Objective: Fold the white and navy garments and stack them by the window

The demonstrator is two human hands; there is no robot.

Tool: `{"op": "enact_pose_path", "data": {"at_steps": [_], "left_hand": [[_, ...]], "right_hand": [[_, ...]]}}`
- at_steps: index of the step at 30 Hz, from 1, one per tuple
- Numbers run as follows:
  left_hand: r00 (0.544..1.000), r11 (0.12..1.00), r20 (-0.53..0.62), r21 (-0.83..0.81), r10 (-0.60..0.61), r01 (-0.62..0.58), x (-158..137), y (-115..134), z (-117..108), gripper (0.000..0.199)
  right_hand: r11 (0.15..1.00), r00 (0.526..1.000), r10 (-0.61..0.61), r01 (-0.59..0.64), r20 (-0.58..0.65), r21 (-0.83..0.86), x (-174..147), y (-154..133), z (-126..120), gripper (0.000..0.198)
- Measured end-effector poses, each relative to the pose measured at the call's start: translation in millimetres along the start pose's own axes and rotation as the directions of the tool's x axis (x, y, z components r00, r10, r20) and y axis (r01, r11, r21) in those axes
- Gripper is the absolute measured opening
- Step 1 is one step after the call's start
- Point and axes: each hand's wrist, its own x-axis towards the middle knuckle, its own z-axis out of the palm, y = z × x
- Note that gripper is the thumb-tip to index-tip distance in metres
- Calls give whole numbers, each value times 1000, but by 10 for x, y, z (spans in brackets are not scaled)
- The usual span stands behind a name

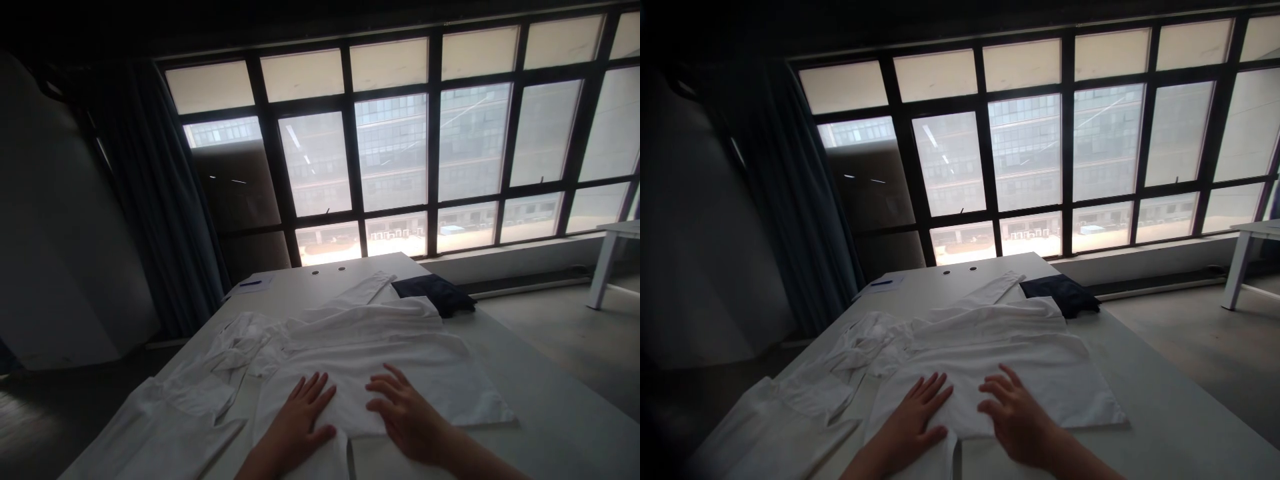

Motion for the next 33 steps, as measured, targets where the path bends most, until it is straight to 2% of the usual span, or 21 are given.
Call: {"op": "enact_pose_path", "data": {"at_steps": [3, 5, 7, 9, 11, 13, 15, 17, 21, 25, 29, 33], "left_hand": [[999, 999, -36, -45, -30, 28, -21, -25, 8, 71], [992, 994, -104, -92, -66, 56, -36, -45, 29, 61], [975, 983, -183, -151, -129, 102, -50, -68, 46, 49], [956, 968, -230, -215, -182, 132, -63, -93, 40, 43], [946, 955, -255, -268, -197, 127, -78, -118, 3, 41], [939, 948, -286, -303, -190, 99, -98, -140, -56, 40], [925, 942, -334, -330, -178, 62, -129, -161, -127, 40], [907, 935, -391, -356, -159, 11, -180, -172, -201, 43], [898, 933, -431, -352, -89, -76, -329, -108, -345, 49], [932, 956, -361, -267, 20, -124, -419, 75, -425, 57], [959, 977, -265, -154, 105, -149, -387, 224, -449, 55], [966, 982, -204, -65, 161, -177, -319, 258, -437, 75]], "right_hand": [[955, 960, -273, 263, 58, 139, 252, -337, 290, 26], [938, 935, -325, 300, 141, 176, 425, -447, 444, 20], [946, 922, -305, 264, 239, 188, 581, -494, 495, 18], [955, 909, -262, 197, 325, 220, 703, -506, 455, 21], [947, 907, -220, 111, 359, 300, 782, -493, 383, 27], [914, 937, -141, -2, 321, 406, 817, -459, 331, 34], [853, 963, -5, -136, 269, 503, 819, -412, 311, 38], [785, 960, 157, -264, 233, 560, 810, -363, 306, 38], [718, 914, 384, -385, 132, 580, 828, -285, 281, 31], [680, 834, 552, -466, 24, 566, 877, -217, 280, 26], [665, 775, 632, -534, -13, 521, 874, -123, 361, 22], [644, 724, 689, -592, -31, 484, 862, 6, 393, 21]]}}
